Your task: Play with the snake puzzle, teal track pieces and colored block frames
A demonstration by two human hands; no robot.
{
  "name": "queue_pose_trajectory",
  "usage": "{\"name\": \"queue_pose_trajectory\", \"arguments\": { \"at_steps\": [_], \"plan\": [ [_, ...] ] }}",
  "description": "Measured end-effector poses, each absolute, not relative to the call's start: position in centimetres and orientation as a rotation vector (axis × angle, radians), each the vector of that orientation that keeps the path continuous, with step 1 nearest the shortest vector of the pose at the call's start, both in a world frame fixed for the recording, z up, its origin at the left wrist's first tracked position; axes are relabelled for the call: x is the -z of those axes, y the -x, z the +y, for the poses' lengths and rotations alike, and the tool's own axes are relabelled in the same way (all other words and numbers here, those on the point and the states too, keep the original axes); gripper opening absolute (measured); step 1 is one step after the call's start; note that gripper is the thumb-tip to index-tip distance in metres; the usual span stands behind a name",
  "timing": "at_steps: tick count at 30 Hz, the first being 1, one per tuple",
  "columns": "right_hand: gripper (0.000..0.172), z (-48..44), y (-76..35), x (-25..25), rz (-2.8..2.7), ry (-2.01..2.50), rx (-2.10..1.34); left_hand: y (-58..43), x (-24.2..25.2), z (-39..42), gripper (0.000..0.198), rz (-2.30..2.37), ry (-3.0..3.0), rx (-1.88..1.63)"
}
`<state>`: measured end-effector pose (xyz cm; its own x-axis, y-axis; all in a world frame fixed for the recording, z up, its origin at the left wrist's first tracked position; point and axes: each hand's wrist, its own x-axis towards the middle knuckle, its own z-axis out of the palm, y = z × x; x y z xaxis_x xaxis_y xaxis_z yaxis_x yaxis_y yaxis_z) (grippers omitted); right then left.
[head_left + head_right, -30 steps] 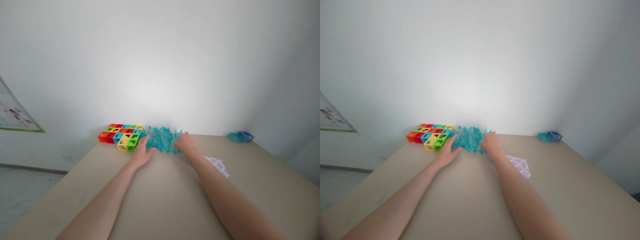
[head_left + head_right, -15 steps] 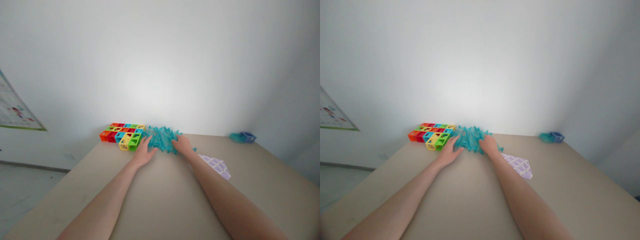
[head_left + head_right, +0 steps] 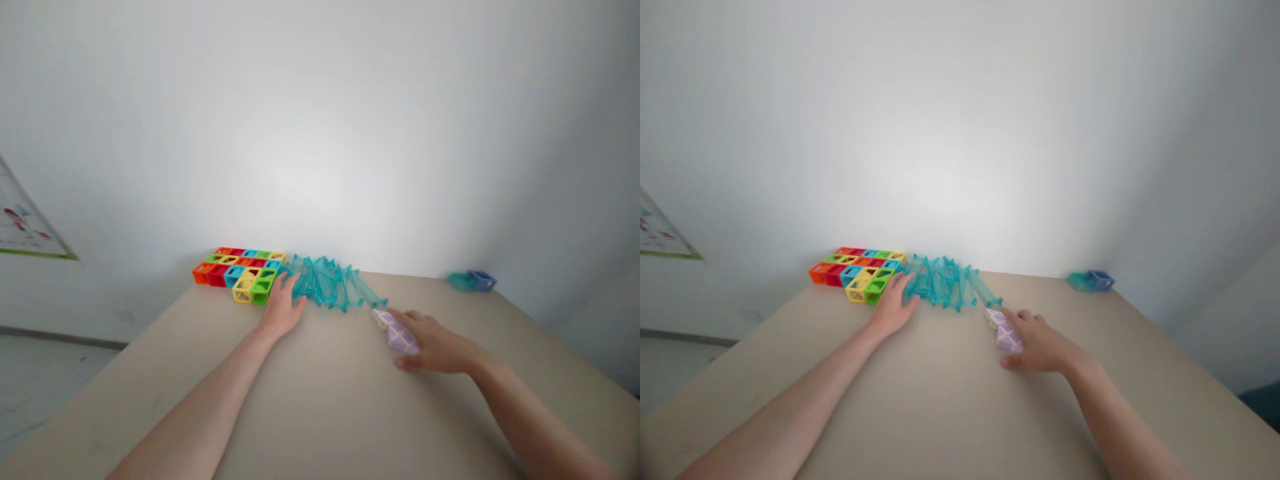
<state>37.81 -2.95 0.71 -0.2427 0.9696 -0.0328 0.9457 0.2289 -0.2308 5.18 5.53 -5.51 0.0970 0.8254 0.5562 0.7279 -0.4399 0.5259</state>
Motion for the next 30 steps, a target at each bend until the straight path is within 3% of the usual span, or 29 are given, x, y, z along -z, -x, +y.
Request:
{"name": "queue_pose_trajectory", "arguments": {
  "at_steps": [4, 7, 11, 15, 19, 24, 30],
  "plan": [
    [0.068, -3.6, -36.8, -0.3, -2.382, 1.665, -0.398, -5.5, 4.2, 4.5, 0.042, 1.578, -2.312, -1.545],
    [0.062, -3.8, -34.2, -0.9, -2.399, 1.385, -0.598, -5.8, 2.8, 2.8, 0.028, 1.265, -2.370, -1.640],
    [0.065, -5.0, -31.0, -0.3, -2.100, 0.996, -0.986, -6.7, 1.5, -0.1, 0.024, 0.799, -2.300, -1.291],
    [0.054, -5.5, -28.7, 2.4, -1.619, 0.738, -1.381, -8.0, 1.7, -1.7, 0.032, 0.656, -1.952, -1.104],
    [0.040, -4.8, -26.4, 4.7, -1.368, 0.826, -1.279, -8.9, 2.7, -1.3, 0.032, 0.786, -1.691, -1.129],
    [0.036, -3.4, -24.0, 4.8, -1.396, 0.997, -0.962, -8.9, 3.1, -0.3, 0.035, 0.862, -1.603, -1.340],
    [0.042, -2.8, -23.8, 4.4, -1.395, 0.826, -1.196, -8.3, 2.5, 0.1, 0.031, 0.839, -1.520, -1.329]
  ]
}}
